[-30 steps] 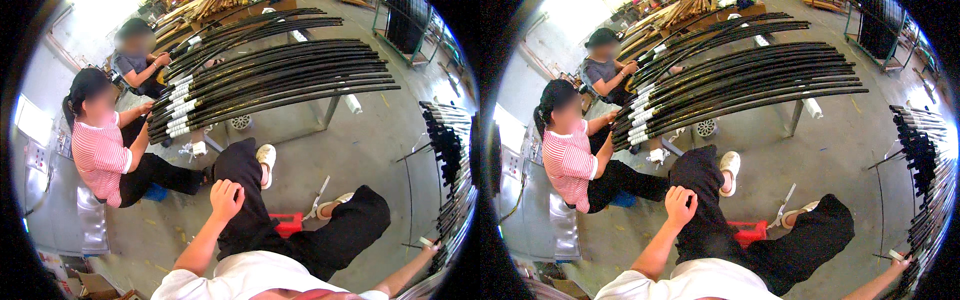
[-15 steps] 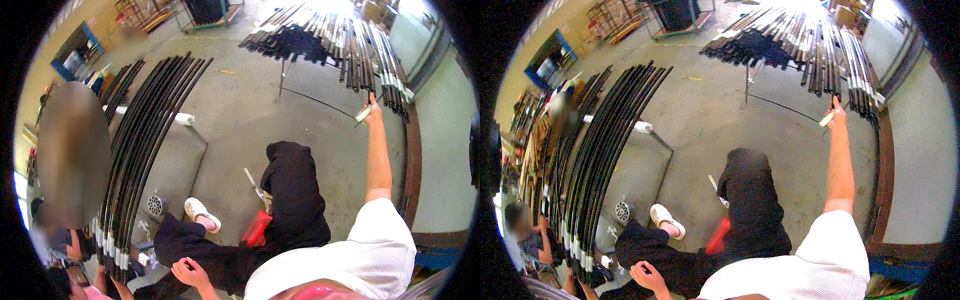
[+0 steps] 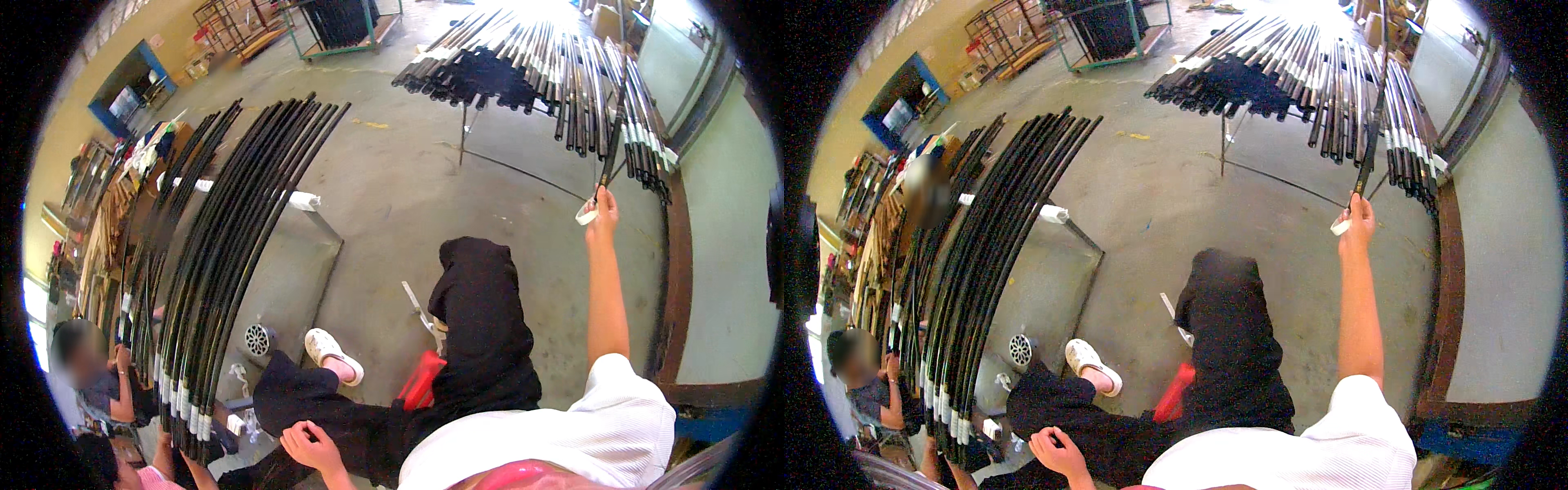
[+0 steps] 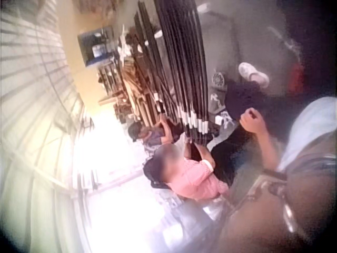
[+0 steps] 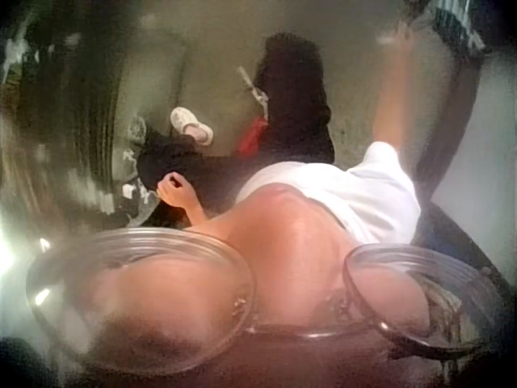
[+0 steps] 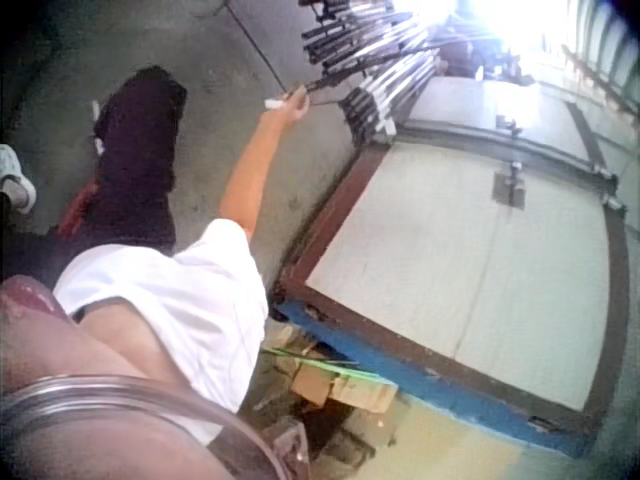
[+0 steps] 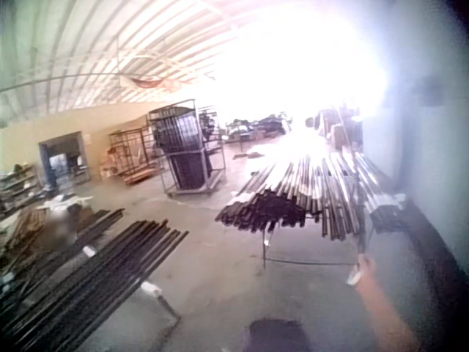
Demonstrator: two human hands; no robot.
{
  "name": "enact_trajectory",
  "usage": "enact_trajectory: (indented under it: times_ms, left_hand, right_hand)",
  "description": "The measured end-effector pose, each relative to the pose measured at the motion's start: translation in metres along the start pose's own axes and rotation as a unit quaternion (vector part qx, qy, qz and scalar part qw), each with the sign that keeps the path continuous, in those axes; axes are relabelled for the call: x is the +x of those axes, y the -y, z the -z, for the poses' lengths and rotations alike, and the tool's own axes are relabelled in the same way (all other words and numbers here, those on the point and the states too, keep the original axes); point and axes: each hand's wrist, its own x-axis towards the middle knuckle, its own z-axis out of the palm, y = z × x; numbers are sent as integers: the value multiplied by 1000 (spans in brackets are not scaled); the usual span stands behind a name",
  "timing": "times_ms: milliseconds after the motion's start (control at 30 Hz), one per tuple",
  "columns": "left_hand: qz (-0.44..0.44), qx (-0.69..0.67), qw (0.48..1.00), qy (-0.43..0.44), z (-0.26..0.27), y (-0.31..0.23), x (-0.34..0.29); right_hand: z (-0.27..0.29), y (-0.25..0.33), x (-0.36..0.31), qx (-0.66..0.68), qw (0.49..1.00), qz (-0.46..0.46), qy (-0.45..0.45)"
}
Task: The person wraps white tape around a black pole multiple times and then places the pole onto a rack with others.
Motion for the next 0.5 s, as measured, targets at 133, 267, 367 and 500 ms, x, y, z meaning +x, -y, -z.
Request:
enact_trajectory:
  times_ms: [133,267,367,500]
  left_hand:
    - [-7,-10,1000,-14,-3,-1,3]
    - [-26,-64,997,26,7,-8,16]
    - [-31,-190,981,29,4,-28,46]
    - [-81,-286,954,22,11,-71,92]
  right_hand:
    - [-63,17,-43,16,995,-6,97]
    - [-123,5,-84,-7,980,9,196]
    - [-179,5,-143,22,954,-16,298]
    - [-232,2,-227,17,920,-68,385]
